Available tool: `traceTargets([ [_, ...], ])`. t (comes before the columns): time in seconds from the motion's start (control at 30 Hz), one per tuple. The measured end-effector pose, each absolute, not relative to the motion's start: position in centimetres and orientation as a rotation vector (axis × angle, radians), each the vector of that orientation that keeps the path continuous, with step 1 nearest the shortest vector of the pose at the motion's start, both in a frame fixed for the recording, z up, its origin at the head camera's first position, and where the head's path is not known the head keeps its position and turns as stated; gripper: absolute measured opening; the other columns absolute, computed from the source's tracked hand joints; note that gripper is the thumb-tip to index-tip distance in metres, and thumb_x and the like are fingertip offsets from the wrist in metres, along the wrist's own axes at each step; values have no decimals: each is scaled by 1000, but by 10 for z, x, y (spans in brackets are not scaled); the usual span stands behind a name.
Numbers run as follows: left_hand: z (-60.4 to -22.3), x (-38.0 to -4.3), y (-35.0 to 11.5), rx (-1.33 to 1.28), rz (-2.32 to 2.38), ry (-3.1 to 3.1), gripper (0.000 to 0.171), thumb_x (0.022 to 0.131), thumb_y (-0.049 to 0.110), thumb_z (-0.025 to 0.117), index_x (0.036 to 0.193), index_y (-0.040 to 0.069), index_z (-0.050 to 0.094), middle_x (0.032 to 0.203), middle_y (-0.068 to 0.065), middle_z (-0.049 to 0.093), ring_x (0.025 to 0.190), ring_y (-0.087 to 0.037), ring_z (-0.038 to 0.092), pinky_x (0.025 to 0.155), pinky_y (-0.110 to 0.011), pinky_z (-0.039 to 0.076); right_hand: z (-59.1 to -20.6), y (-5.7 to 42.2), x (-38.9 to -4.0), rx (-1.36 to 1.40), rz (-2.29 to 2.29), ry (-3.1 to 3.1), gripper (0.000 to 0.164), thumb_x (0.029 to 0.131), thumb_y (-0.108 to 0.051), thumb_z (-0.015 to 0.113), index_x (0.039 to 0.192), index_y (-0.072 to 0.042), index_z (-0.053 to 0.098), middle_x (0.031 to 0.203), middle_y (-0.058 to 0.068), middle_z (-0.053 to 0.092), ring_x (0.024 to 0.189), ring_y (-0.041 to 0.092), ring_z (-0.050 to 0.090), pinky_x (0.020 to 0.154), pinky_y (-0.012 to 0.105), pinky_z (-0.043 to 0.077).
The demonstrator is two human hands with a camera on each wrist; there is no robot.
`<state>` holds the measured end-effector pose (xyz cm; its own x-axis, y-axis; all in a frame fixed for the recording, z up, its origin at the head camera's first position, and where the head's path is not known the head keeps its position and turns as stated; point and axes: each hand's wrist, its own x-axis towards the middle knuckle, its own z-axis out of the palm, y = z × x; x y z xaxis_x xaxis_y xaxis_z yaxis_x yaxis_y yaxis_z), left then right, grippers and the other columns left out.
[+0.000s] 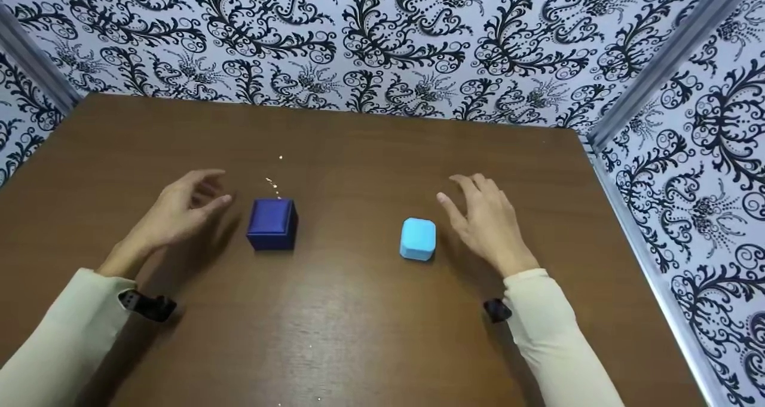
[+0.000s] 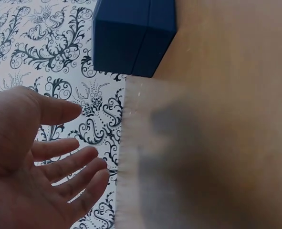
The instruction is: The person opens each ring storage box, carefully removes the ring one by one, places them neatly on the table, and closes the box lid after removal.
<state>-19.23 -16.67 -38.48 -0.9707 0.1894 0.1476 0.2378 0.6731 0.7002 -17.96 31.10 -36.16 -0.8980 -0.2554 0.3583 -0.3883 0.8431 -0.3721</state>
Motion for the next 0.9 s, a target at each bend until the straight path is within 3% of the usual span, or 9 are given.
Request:
traceTargets([
  [0.2, -391, -185, -169, -426, -1321, -2832, 54, 92, 4, 68, 141, -8, 48, 116, -22, 62, 106, -37, 61, 93, -51, 48, -361, 304, -171, 545, 706, -2694, 37, 100, -26, 66, 129, -3, 64, 104, 12, 65, 93, 29, 61, 80, 45, 47],
  [0.37, -394, -182, -166, -538, -1456, -2903, 59, 88, -2, 70, 142, -9, 46, 109, -18, 61, 98, -30, 61, 87, -41, 48, -361, 298, -165, 568, 756, -2685, 35, 100, -24, 67, 128, -4, 65, 104, 9, 66, 92, 25, 63, 78, 37, 50],
  [0.53, -399, -181, -162, -648, -1614, -2928, 68, 81, -8, 71, 143, -10, 43, 107, -19, 59, 95, -28, 57, 87, -39, 48, -361, 290, -160, 599, 793, -2683, 35, 99, -23, 68, 129, -4, 65, 103, 9, 66, 92, 24, 64, 79, 40, 51],
  [0.9, -407, -183, -149, -612, -1570, -2945, 84, 72, 8, 89, 142, -7, 45, 103, -14, 58, 92, -26, 53, 82, -37, 45, -364, 275, -154, 699, 804, -2653, 35, 96, -17, 71, 128, -3, 65, 101, 8, 65, 91, 24, 63, 77, 44, 52],
])
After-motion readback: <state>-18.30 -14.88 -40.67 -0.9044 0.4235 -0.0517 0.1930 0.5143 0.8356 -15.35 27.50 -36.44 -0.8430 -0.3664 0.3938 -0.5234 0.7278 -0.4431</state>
